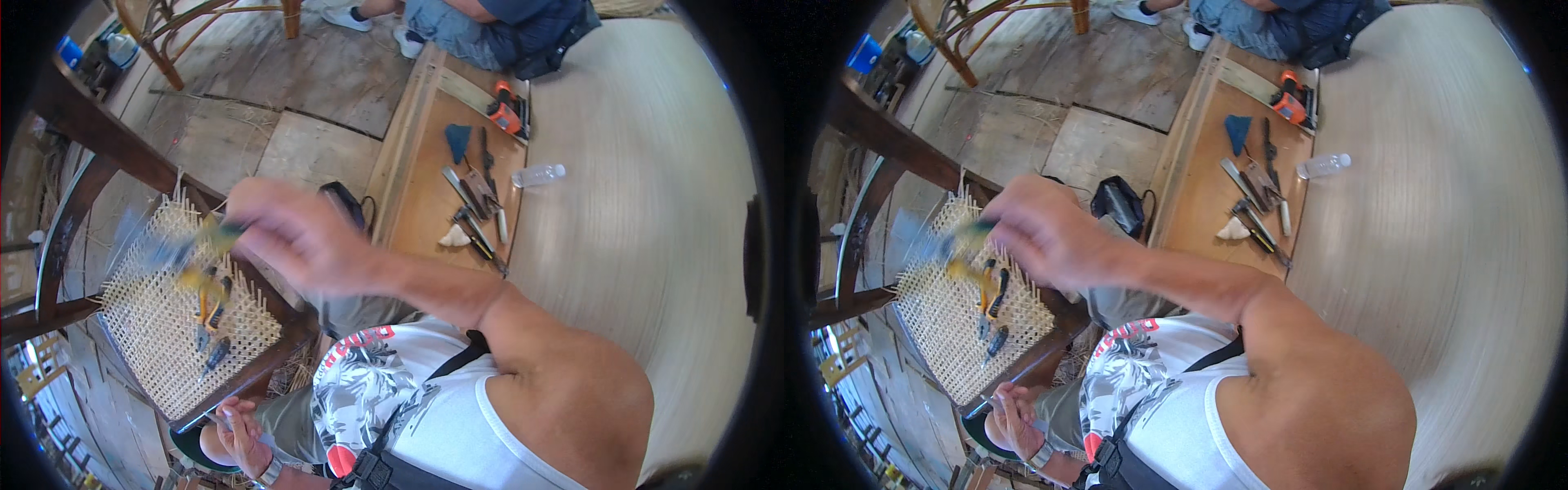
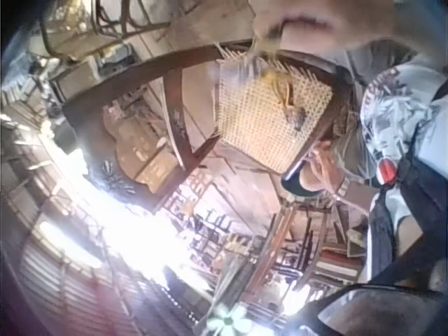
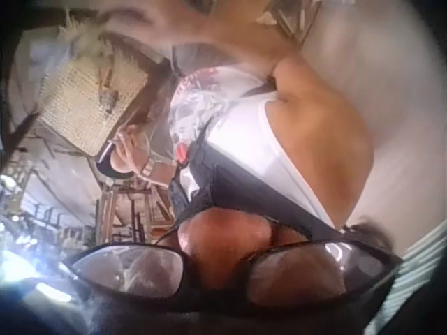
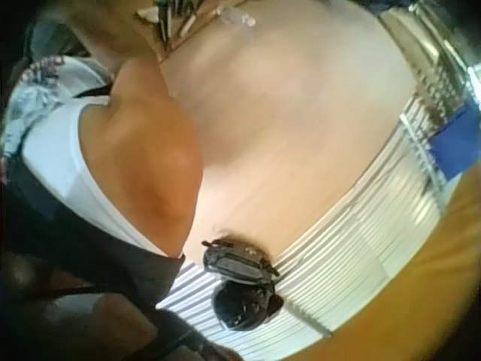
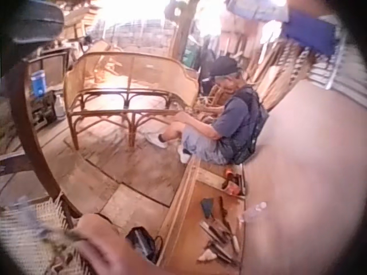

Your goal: Repairing the woven seat of a wooden chair using natural fibers and various hand tools.

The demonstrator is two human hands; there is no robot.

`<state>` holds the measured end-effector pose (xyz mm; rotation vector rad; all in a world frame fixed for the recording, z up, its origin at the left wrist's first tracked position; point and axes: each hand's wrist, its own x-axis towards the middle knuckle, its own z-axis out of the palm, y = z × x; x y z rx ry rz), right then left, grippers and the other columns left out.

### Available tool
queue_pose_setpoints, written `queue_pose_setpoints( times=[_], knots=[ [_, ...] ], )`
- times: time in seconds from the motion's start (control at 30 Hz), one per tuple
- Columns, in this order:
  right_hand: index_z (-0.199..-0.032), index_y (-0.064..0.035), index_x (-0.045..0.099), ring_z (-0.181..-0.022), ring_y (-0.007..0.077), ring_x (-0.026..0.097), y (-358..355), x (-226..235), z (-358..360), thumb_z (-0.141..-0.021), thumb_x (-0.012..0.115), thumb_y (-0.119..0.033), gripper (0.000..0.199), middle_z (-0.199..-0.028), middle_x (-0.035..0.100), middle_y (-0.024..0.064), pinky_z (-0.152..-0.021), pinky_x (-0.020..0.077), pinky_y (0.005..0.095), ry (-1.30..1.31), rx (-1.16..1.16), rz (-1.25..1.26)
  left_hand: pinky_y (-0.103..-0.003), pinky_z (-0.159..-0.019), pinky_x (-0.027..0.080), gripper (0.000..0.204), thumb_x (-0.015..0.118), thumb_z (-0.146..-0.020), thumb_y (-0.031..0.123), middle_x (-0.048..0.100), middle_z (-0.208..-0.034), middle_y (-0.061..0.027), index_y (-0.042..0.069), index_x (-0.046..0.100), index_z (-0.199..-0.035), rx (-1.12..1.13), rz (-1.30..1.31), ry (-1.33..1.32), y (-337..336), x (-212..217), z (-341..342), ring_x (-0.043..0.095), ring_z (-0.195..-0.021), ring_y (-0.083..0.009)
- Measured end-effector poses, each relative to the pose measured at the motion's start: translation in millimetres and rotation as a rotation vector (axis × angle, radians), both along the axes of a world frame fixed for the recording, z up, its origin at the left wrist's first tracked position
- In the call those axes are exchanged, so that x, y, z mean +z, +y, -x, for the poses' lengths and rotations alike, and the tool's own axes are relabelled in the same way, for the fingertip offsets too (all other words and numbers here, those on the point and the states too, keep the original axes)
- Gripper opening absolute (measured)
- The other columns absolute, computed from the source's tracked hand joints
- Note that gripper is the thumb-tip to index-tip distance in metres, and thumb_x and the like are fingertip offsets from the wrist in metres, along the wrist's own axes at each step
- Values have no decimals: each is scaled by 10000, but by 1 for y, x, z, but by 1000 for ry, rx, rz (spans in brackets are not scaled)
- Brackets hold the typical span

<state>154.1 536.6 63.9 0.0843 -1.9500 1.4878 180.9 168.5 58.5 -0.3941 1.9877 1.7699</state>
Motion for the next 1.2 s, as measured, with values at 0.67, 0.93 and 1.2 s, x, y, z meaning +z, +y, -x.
queue_pose_setpoints(
  times=[0.67,0.93,1.2],
  knots=[
    [-1010,14,572,-874,436,593,74,-249,-285,-1026,475,-225,259,-926,608,251,-784,466,502,-1008,-571,-87,-176,-453,272,322,649,-989,352,687,-818,-44,57,618,-1115,-259,5,-70,14,-39,-35,379,-500,-3],
    [-980,7,624,-988,393,531,98,-266,-301,-908,475,-92,193,-990,572,217,-900,438,484,-974,-367,-867,-188,-463,309,278,600,-1020,306,687,-852,-48,46,630,-1111,-34,-14,-16,5,-60,-48,406,-526,-17],
    [-1083,-4,618,-897,364,644,117,-157,-193,-962,601,-156,195,-996,649,201,-771,507,433,-748,-508,-629,-236,-506,407,327,493,-1065,327,663,-900,-108,29,620,-1104,398,-424,20,-39,-82,-87,503,-582,-90]
  ],
)
